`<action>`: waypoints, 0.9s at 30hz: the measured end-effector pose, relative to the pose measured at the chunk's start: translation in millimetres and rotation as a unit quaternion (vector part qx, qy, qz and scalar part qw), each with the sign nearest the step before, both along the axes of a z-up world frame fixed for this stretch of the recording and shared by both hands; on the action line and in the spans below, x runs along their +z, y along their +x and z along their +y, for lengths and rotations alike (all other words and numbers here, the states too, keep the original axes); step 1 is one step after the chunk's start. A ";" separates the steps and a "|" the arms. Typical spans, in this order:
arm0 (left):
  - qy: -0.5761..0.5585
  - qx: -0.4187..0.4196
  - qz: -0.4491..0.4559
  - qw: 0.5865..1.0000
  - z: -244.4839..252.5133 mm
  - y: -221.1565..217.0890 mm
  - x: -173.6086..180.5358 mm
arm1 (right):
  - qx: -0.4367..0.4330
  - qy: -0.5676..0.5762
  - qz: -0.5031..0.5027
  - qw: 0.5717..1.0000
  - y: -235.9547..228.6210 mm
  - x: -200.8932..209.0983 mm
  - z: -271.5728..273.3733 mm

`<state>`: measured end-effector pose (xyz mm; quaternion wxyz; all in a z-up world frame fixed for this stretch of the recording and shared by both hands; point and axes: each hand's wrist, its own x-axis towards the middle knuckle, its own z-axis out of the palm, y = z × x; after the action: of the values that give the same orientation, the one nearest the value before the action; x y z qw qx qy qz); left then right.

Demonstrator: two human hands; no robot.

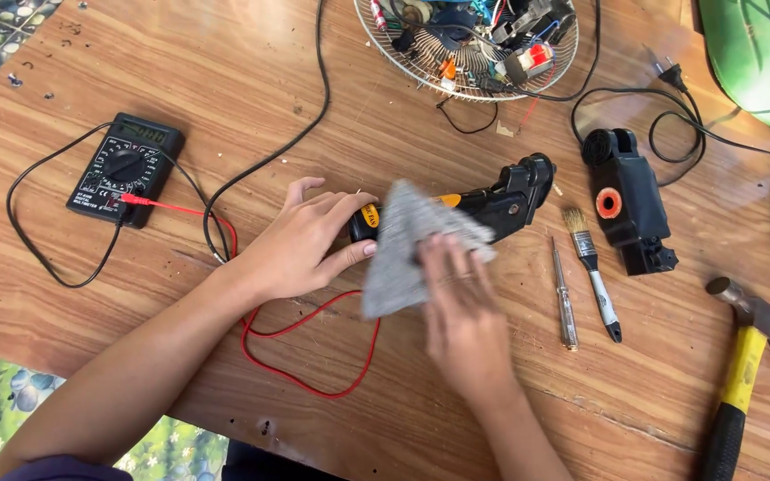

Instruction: Polishing the surface of a handheld electronic device using a cloth on a workbench.

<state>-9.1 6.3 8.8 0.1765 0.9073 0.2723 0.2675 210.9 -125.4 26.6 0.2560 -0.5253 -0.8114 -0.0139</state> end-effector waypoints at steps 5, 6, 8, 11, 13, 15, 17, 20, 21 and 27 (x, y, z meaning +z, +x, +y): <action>0.036 -0.008 -0.015 0.999 -4.5 1.4 5.6 | -0.188 0.018 0.017 0.982 50.5 -16.3 5.2; 0.038 -0.007 -0.013 0.999 -6.0 1.3 6.8 | -0.188 0.020 0.019 0.982 42.9 -14.8 1.2; 0.057 -0.012 -0.007 0.998 -6.7 0.4 10.8 | -0.136 -0.003 0.020 0.991 28.3 -10.9 -2.7; 0.068 -0.025 -0.002 0.997 -5.0 -0.7 9.1 | -0.021 0.030 -0.029 0.999 13.0 -11.0 0.9; 0.076 -0.029 -0.007 0.997 -3.2 -0.9 7.1 | -0.072 0.048 -0.026 0.996 19.2 -3.8 7.0; 0.076 -0.034 -0.017 0.996 -4.5 -2.1 3.9 | -0.125 0.057 -0.028 0.990 18.1 -2.1 6.9; 0.089 -0.049 -0.008 0.995 -6.0 -0.5 0.9 | -0.039 0.039 -0.030 0.998 12.2 -6.2 0.6; 0.073 -0.048 0.000 0.996 -1.2 -1.6 -8.1 | -0.012 0.009 -0.004 1.000 10.5 -2.1 4.1; 0.074 -0.047 0.000 0.996 -1.8 -2.0 -6.4 | -0.010 0.009 -0.004 1.000 11.0 -2.7 5.6; 0.070 -0.047 -0.005 0.996 -5.4 0.8 -2.1 | 0.010 0.014 -0.021 1.000 15.9 -12.7 2.4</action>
<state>-8.3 0.9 6.6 0.1266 0.9277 0.2095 0.2820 226.8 -123.1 13.9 0.2467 -0.5133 -0.8213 -0.0342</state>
